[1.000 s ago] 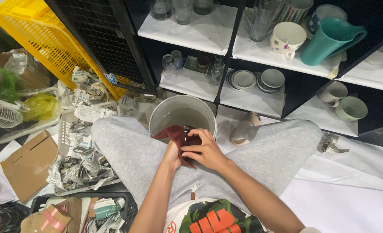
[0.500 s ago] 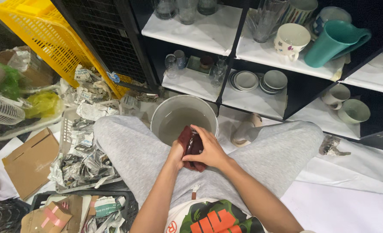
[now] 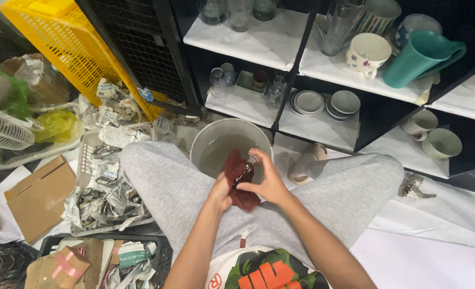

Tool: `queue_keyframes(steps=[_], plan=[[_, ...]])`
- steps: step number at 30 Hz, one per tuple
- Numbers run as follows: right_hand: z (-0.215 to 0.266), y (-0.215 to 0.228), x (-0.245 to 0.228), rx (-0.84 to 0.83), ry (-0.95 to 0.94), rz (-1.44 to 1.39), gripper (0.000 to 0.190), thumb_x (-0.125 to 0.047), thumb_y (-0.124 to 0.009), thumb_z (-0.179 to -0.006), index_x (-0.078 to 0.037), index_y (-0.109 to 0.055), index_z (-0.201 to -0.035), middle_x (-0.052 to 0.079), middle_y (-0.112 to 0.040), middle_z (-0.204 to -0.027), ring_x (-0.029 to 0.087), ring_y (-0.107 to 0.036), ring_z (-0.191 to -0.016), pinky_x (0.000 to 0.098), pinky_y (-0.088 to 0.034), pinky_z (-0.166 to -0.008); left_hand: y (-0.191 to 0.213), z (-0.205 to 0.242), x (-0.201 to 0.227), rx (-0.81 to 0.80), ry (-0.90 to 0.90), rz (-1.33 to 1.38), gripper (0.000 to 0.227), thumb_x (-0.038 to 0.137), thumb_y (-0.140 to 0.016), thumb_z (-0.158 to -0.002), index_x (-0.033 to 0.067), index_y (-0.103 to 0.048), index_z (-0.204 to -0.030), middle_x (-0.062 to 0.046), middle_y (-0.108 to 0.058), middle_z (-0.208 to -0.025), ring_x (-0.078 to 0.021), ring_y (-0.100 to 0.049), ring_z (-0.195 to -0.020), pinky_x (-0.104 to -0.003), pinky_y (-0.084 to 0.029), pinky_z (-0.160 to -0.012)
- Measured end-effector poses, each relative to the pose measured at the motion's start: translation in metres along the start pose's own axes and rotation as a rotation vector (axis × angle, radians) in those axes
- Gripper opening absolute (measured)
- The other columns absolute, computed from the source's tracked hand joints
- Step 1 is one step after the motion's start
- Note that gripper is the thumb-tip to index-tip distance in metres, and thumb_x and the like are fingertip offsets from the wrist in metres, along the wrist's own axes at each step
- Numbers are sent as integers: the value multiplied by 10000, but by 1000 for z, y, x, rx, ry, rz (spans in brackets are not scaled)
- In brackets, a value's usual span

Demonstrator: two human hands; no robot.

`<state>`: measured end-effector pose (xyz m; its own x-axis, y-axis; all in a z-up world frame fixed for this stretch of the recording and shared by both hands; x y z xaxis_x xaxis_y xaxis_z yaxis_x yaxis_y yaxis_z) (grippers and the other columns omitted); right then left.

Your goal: The person sits on the floor and wipes various ceramic dishes and glassware with a red cloth. They take items from a shelf, wipe them, and place them back on the shelf.

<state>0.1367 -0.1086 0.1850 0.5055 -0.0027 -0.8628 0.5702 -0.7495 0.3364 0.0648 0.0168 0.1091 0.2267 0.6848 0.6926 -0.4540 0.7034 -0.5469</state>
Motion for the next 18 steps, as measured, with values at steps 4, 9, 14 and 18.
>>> queue_keyframes(steps=[4, 9, 14, 18], plan=[[5, -6, 33, 26, -287, -413, 560, -163, -796, -921, -54, -529, -1401, 109, -677, -1332, 190, -626, -1249, 348, -511, -1067, 18, -24, -20, 0, 14, 321, 429, 383, -629, -973, 59, -628, -1255, -79, -708, -1139, -222, -707, -968, -395, -614, -834], [8, -1, 33, 77, -233, -222, 481, -44, -820, -862, -38, -598, -1289, 79, -757, -1108, 145, -694, -1056, 318, -542, -960, 29, -34, -25, 123, -126, 233, 409, 391, -607, -994, 45, -653, -1207, -96, -713, -1143, -239, -698, -998, -413, -576, -856], [7, 8, 45, 243, -221, -409, 437, 4, -786, -885, -32, -560, -1258, 84, -721, -1105, 141, -681, -1048, 304, -563, -919, 16, -20, -2, 43, -255, 255, 472, 403, -655, -974, 70, -607, -1305, -53, -688, -1245, -209, -673, -1108, -398, -554, -935], [4, 24, 69, 392, -300, -590, 412, 31, -761, -877, -33, -551, -1225, 112, -717, -1100, 167, -695, -1009, 309, -586, -853, 10, -11, 5, -24, -251, 275, 578, 485, -633, -951, 78, -585, -1359, -65, -679, -1284, -219, -668, -1135, -399, -557, -946]])
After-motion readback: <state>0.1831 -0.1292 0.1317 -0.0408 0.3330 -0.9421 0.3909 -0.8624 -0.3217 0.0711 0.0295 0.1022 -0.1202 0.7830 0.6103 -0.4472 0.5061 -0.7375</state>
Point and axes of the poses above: each hand's wrist, its own z-axis away from the middle knuckle, its own y-axis out of the back of the hand, x = y × z, the point moved 6 cm from there along -z, towards the middle knuckle
